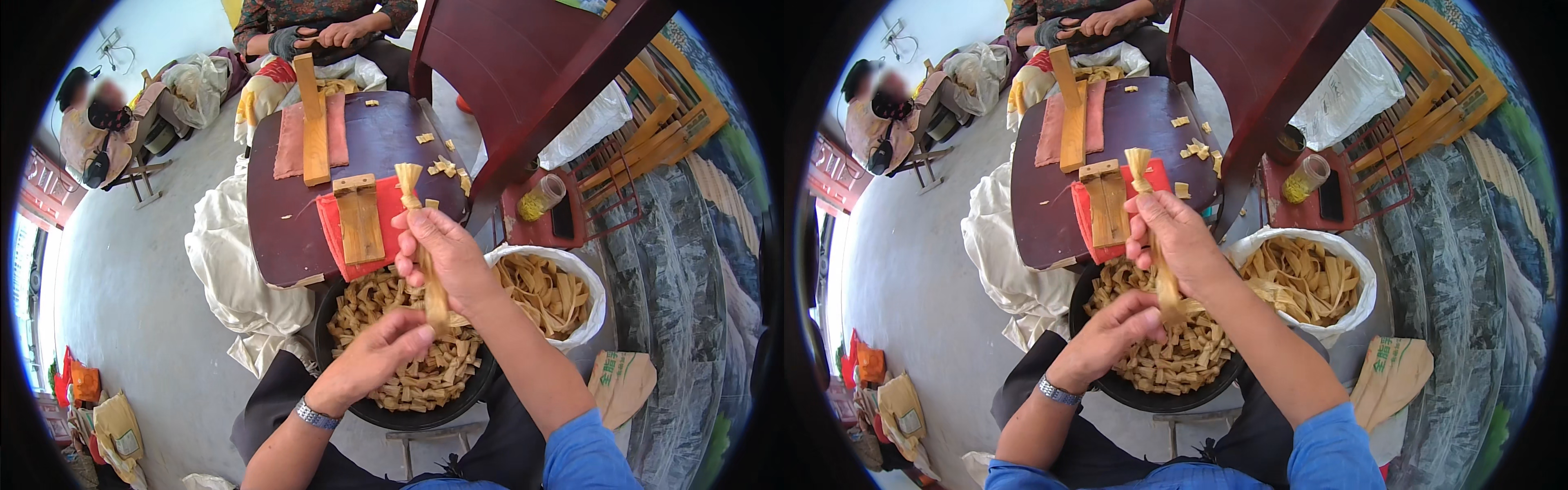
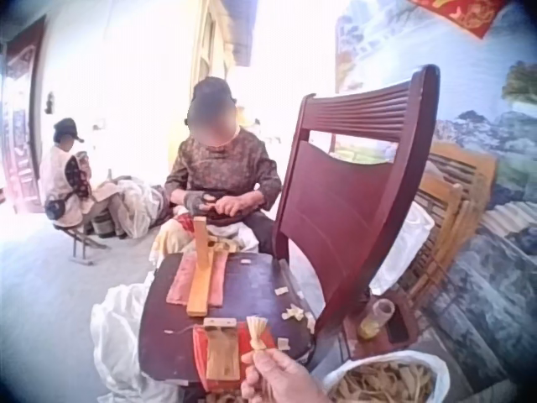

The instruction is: The person sits on the floor and repeatedly tears dried food strips into smaller pieces by hand, placing the torn pieces into a black bowl. Another person works similarly at a nearby table.

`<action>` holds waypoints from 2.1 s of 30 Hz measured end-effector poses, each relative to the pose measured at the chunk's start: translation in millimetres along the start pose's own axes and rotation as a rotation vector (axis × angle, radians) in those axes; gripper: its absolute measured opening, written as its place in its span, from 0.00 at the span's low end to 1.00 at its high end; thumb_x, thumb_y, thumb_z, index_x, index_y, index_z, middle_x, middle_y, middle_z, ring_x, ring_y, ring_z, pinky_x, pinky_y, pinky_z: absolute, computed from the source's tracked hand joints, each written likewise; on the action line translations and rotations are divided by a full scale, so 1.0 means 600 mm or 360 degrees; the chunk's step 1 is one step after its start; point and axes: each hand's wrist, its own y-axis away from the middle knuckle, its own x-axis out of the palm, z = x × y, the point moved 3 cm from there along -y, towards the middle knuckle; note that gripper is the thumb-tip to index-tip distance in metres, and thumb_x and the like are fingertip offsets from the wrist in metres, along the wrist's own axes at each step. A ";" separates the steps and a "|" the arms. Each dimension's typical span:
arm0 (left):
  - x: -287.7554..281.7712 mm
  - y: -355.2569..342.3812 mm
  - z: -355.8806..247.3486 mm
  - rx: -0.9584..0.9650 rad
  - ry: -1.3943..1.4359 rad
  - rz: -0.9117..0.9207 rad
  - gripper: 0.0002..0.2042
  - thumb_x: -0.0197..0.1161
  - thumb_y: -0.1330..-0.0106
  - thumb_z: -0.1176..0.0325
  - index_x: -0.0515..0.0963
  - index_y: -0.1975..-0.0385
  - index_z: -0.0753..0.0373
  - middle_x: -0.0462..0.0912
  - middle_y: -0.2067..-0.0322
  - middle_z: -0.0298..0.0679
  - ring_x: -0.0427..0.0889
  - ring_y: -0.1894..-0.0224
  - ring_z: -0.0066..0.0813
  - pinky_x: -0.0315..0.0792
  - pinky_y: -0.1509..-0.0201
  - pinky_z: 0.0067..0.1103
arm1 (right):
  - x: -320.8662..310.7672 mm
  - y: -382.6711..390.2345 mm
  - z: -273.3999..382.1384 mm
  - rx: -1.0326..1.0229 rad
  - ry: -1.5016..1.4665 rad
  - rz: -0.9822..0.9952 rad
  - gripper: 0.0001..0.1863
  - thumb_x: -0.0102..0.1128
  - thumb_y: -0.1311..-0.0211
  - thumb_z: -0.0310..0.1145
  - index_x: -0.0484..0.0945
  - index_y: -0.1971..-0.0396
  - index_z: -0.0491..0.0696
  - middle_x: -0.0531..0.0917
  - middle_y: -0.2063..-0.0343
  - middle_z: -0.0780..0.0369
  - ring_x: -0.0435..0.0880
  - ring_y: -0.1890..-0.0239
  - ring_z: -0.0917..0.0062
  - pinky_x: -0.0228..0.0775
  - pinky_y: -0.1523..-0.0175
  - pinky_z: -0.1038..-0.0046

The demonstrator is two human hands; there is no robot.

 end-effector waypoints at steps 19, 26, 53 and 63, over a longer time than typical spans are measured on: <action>-0.031 0.029 -0.003 -0.0463 -0.0128 0.0243 0.13 0.50 0.19 0.55 0.71 0.60 0.59 0.60 0.76 0.24 0.56 0.78 0.14 0.56 0.76 0.16 | -0.072 0.039 0.026 0.0342 0.0604 -0.0057 0.14 0.53 0.22 0.43 0.74 0.61 0.46 0.67 0.78 0.72 0.59 0.84 0.91 0.48 0.80 0.85; 0.021 0.080 0.023 -0.0502 -0.0520 0.0209 0.14 0.50 0.18 0.55 0.69 0.63 0.57 0.61 0.78 0.24 0.60 0.79 0.15 0.61 0.77 0.17 | -0.096 0.124 0.003 0.0313 0.0999 -0.0201 0.15 0.51 0.21 0.41 0.74 0.62 0.44 0.67 0.79 0.71 0.59 0.83 0.90 0.52 0.78 0.83; 0.163 0.226 0.159 0.0422 0.1771 -0.0896 0.13 0.50 0.19 0.58 0.72 0.50 0.62 0.79 0.67 0.30 0.79 0.66 0.22 0.76 0.60 0.19 | 0.102 0.450 -0.137 -0.1698 0.2166 0.0506 0.25 0.63 0.37 0.33 0.76 0.39 0.50 0.78 0.41 0.60 0.77 0.39 0.65 0.67 0.36 0.61; 0.145 0.231 0.230 0.0769 0.1879 -0.0096 0.20 0.53 0.22 0.54 0.76 0.43 0.62 0.82 0.47 0.39 0.80 0.44 0.33 0.74 0.35 0.30 | 0.129 0.450 -0.122 -0.1362 0.2281 0.0701 0.26 0.59 0.33 0.43 0.75 0.39 0.44 0.79 0.43 0.55 0.76 0.39 0.63 0.63 0.33 0.59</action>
